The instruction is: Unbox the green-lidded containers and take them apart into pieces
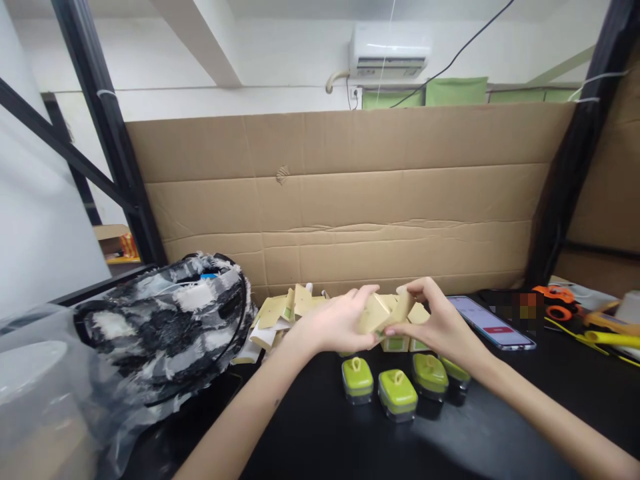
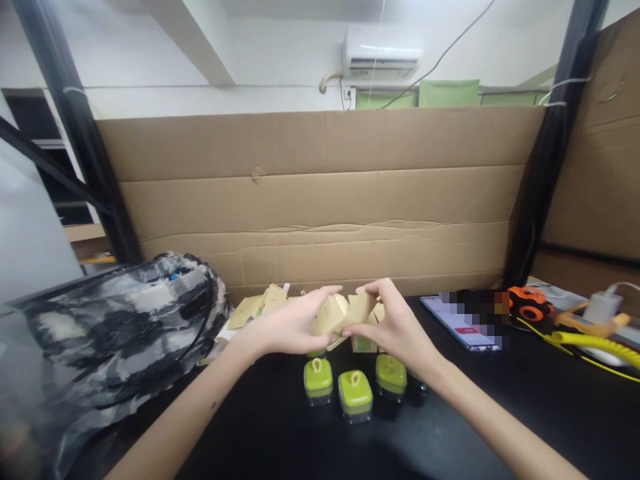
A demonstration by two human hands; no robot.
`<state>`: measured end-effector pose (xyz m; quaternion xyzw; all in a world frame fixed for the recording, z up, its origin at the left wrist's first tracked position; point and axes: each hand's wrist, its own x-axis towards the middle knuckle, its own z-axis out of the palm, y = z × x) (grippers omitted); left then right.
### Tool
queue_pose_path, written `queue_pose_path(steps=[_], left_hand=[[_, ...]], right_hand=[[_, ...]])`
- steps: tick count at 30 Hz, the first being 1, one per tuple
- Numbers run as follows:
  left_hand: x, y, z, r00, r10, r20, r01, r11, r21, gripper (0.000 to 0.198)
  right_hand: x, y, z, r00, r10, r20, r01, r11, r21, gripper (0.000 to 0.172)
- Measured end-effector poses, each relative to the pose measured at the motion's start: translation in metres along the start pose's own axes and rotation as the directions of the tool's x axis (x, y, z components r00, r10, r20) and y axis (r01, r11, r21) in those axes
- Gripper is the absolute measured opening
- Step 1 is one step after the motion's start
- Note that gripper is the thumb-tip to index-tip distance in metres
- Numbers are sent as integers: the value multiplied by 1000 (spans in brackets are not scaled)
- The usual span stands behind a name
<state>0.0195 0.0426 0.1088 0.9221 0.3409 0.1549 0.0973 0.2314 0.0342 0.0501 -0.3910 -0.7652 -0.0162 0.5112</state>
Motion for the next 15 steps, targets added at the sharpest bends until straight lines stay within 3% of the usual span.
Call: queue_pose_path(steps=[2, 4, 8, 10, 15], left_hand=[[0, -3, -1, 1000, 10, -10, -10, 999, 44, 74], [-1, -7, -4, 1000, 14, -24, -12, 995, 100, 64], [-3, -13, -8, 998, 15, -61, -8, 993, 115, 55], [-3, -17, -6, 999, 9, -50, -3, 992, 125, 57], [-3, -20, -4, 999, -24, -29, 28, 983, 179, 52]], right_hand=[[-3, -1, 0, 999, -48, -15, 49, 998, 46, 46], [-4, -6, -2, 994, -80, 81, 65, 983, 169, 31], [-9, -15, -2, 957, 4, 291, -99, 945, 312, 22], [-10, -18, 1, 946, 9, 324, -85, 971, 222, 21], [-10, -20, 3, 949, -115, 293, 155, 981, -115, 31]])
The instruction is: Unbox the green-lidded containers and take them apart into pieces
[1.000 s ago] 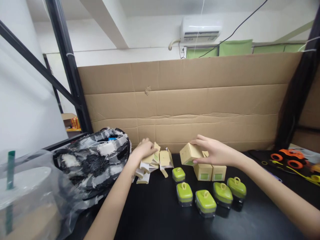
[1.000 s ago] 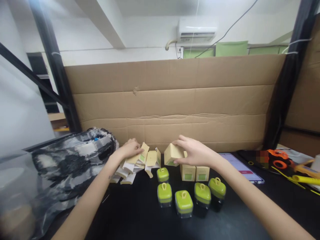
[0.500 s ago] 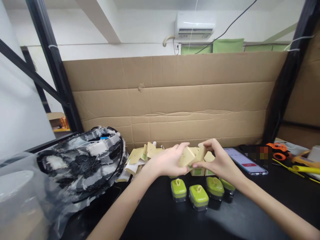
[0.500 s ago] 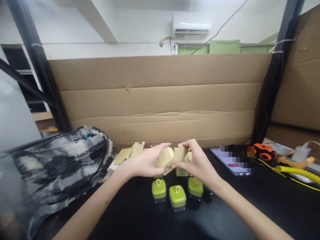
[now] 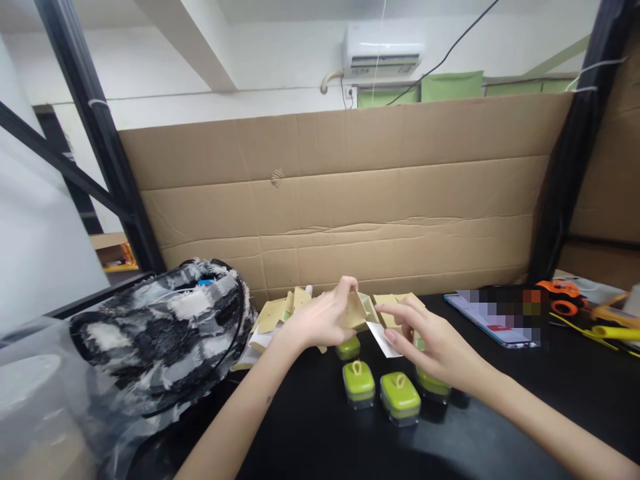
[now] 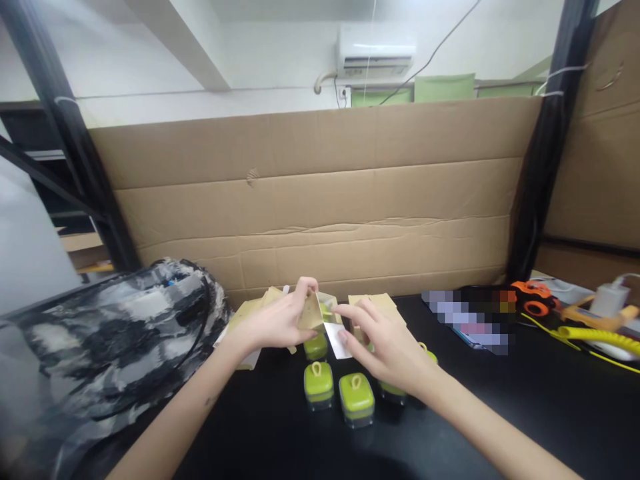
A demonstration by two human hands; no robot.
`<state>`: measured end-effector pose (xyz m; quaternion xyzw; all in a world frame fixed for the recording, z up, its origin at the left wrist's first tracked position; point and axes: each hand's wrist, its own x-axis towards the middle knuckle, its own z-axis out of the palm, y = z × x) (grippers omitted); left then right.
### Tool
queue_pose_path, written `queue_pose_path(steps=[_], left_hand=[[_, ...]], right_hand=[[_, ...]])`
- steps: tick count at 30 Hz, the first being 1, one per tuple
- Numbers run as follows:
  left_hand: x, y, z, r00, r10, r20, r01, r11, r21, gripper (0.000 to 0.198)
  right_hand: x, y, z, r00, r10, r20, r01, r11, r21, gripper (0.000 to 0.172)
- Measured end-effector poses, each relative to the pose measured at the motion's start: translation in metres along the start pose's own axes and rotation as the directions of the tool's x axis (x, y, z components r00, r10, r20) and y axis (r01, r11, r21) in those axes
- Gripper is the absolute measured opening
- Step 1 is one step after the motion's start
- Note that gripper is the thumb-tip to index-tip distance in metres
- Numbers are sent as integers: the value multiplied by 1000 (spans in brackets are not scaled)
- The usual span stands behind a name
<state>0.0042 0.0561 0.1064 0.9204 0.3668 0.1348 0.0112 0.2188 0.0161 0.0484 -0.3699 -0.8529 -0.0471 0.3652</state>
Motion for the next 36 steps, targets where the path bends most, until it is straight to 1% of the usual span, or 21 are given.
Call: queue_pose_path(steps=[2, 4, 5, 7, 8, 9, 10, 12, 13, 14, 15, 17, 20, 23, 25, 26, 29, 30, 32, 34, 36], left_hand=[[-1, 3, -3, 1000, -3, -7, 4, 1000, 26, 53], [-1, 8, -5, 1000, -2, -28, 4, 998, 57, 53], [-1, 11, -5, 999, 4, -47, 0, 996, 86, 52], [1, 15, -3, 995, 42, -85, -27, 985, 172, 52], [2, 16, -1, 992, 76, -104, -50, 971, 235, 54], [4, 17, 2, 985, 122, -125, -79, 949, 306, 56], [6, 17, 6, 973, 179, -144, -114, 920, 376, 55], [10, 18, 13, 930, 324, -174, -204, 849, 488, 48], [12, 18, 16, 899, 399, -180, -255, 811, 526, 42], [13, 19, 17, 866, 468, -176, -310, 778, 547, 36], [14, 20, 18, 835, 524, -167, -362, 752, 551, 32], [14, 21, 16, 798, 581, -161, -423, 730, 536, 29], [12, 17, 7, 810, 555, -187, -401, 759, 512, 28], [7, 7, -7, 862, 450, -235, -290, 817, 499, 37], [2, -2, -15, 893, 337, -297, -183, 876, 446, 48], [0, -6, -19, 904, 263, -336, -130, 919, 372, 53], [-6, -18, -25, 907, 24, -421, -16, 1000, 23, 57], [-7, -22, -26, 903, -32, -428, -2, 997, -79, 55], [-6, -28, -24, 898, -102, -428, 10, 977, -212, 53], [-3, -34, -19, 896, -160, -415, 17, 945, -328, 55], [1, -39, -11, 896, -231, -378, 22, 875, -484, 62]], right_hand=[[2, 1, -2, 999, -45, 16, 47, 985, -167, 32], [4, 3, -4, 1000, 4, 8, -2, 970, -242, 37], [5, 3, -4, 997, 78, -10, -79, 978, -193, 41], [6, 3, -5, 954, 300, 5, -299, 950, 94, 46], [7, 1, -5, 911, 408, 55, -404, 862, 305, 46], [7, 0, -4, 864, 486, 135, -480, 710, 516, 46], [8, -2, -4, 821, 522, 232, -518, 510, 687, 47], [9, -6, -2, 773, 478, 418, -522, 105, 846, 48], [9, -8, 0, 765, 424, 485, -517, -45, 855, 49], [9, -9, 1, 762, 373, 530, -517, -145, 844, 49], [10, -9, 2, 760, 345, 550, -513, -201, 835, 49], [10, -9, 4, 760, 354, 544, -494, -230, 839, 46], [11, -5, 3, 772, 436, 463, -449, -141, 882, 36], [13, 1, -2, 809, 467, 358, -427, 46, 903, 36], [14, 6, -5, 839, 473, 269, -446, 315, 838, 42], [16, 9, -7, 852, 477, 217, -450, 453, 769, 41], [24, 15, -9, 912, 406, 61, -393, 821, 415, 34], [28, 17, -8, 941, 332, 60, -336, 906, 258, 35], [39, 20, -4, 971, 147, 188, -144, 989, -30, 37], [51, 24, 5, 933, 19, 359, 31, 991, -134, 36], [60, 29, 15, 892, -37, 451, 93, 990, -104, 42]])
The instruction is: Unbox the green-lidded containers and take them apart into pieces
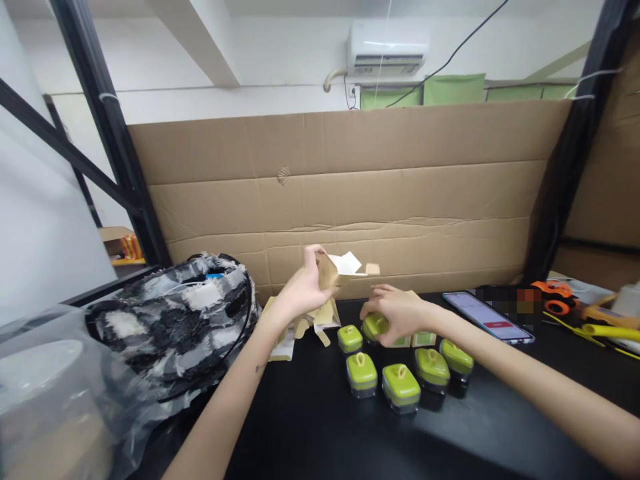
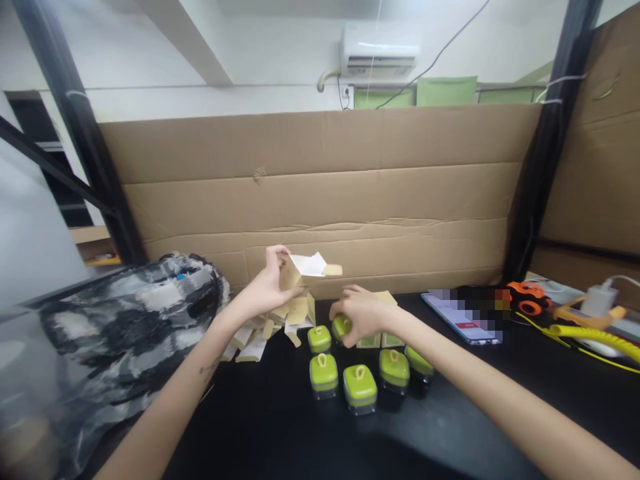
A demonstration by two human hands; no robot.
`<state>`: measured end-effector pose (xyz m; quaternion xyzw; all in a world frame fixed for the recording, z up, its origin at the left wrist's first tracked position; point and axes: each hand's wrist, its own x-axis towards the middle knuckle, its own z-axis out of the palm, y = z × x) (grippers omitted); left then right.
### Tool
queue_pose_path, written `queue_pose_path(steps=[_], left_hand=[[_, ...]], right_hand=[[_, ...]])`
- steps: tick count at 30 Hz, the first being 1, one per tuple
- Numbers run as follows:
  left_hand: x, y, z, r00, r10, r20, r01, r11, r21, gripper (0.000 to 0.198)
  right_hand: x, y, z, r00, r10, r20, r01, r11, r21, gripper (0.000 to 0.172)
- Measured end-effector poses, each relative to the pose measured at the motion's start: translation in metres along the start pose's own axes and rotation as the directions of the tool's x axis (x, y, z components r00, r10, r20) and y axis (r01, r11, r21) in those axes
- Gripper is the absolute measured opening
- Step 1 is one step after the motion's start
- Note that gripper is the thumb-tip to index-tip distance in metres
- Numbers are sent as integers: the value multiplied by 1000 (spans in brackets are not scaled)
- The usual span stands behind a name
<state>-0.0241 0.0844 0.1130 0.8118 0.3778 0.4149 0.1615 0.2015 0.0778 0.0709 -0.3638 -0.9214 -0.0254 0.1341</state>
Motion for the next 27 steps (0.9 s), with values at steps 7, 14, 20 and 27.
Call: queue_pose_path(steps=[7, 14, 20, 27], left_hand=[[1, -8, 22, 943, -331, 40, 295, 772, -563, 66], [-1, 8, 34, 904, -333, 268, 402, 450, -798, 26], [-1, 18, 36, 878, -382, 288, 411, 296, -862, 15], [0, 23, 36, 863, -449, 232, 374, 260, -890, 9]], right_hand=[[5, -1, 20, 983, 47, -176, -40, 998, 43, 48], [1, -17, 13, 748, -278, -603, 45, 927, -373, 50], [9, -10, 10, 670, -358, -651, 92, 909, -406, 33], [11, 0, 7, 641, -369, -673, 142, 919, -369, 25]])
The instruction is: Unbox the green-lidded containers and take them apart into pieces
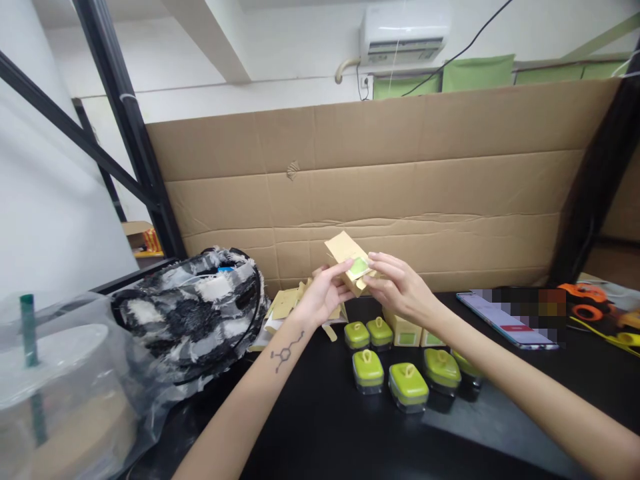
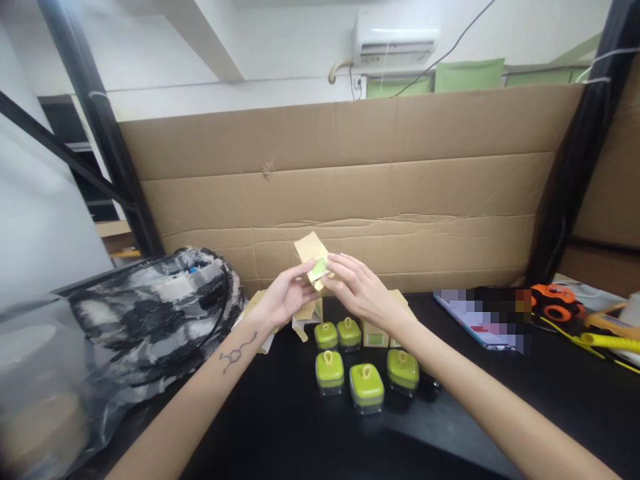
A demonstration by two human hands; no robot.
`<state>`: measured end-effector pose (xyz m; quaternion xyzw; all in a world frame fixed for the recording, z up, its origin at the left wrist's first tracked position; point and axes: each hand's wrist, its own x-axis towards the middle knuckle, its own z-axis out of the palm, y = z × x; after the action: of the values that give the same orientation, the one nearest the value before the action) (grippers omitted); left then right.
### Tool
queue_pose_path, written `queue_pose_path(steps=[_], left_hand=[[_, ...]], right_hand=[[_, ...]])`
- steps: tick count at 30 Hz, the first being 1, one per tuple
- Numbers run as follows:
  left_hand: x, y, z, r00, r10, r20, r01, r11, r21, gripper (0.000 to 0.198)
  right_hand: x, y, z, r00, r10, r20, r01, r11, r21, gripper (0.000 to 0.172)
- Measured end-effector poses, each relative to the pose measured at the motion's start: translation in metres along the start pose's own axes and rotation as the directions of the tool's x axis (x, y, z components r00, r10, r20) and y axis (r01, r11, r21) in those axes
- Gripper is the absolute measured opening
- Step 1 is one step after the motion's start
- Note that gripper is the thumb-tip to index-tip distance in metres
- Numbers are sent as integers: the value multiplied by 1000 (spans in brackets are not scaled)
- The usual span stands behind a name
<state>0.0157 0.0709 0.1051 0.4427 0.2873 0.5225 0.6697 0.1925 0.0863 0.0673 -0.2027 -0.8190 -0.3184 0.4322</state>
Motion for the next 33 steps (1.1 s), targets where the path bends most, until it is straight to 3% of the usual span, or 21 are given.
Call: queue_pose_path(steps=[5, 8, 10, 13, 15, 17, 21, 23, 25, 29, 33], left_hand=[[0, -3, 4, 1000, 17, -20, -16, 998, 54, 12], [2, 0, 3, 994, 98, -49, -90, 986, 142, 20], [4, 6, -3, 975, 192, -111, -161, 956, 244, 28], [9, 19, -25, 918, 325, -228, -193, 867, 460, 64], [12, 30, -45, 884, 382, -271, -139, 767, 627, 84], [15, 38, -65, 872, 399, -283, -35, 628, 777, 87], [21, 38, -93, 893, 304, -331, 237, 307, 922, 55], [22, 29, -99, 899, 239, -366, 340, 143, 929, 36], [22, 20, -101, 906, 196, -376, 385, -8, 923, 29], [17, 17, -95, 943, 172, -286, 318, -209, 925, 28], [9, 32, -79, 968, 221, -115, 174, -271, 947, 18]], right_hand=[[-7, 7, -2, 996, -88, 11, 88, 996, -21, 22], [-9, 13, -10, 984, -111, 142, 105, 993, 45, 16], [-9, 20, -17, 945, -18, 326, -6, 997, 71, 10], [-8, 36, -25, 844, 155, 513, -196, 980, 26, 14], [-11, 49, -25, 796, 199, 571, -251, 968, 13, 16], [-16, 61, -21, 730, 232, 643, -316, 949, 16, 16], [-29, 76, -5, 575, 256, 777, -455, 889, 44, 17], [-34, 80, 3, 523, 269, 809, -513, 857, 47, 22], [-37, 83, 8, 494, 288, 820, -557, 829, 45, 28], [-38, 83, 10, 495, 332, 803, -609, 792, 48, 32], [-31, 78, 1, 610, 412, 677, -603, 795, 60, 34]])
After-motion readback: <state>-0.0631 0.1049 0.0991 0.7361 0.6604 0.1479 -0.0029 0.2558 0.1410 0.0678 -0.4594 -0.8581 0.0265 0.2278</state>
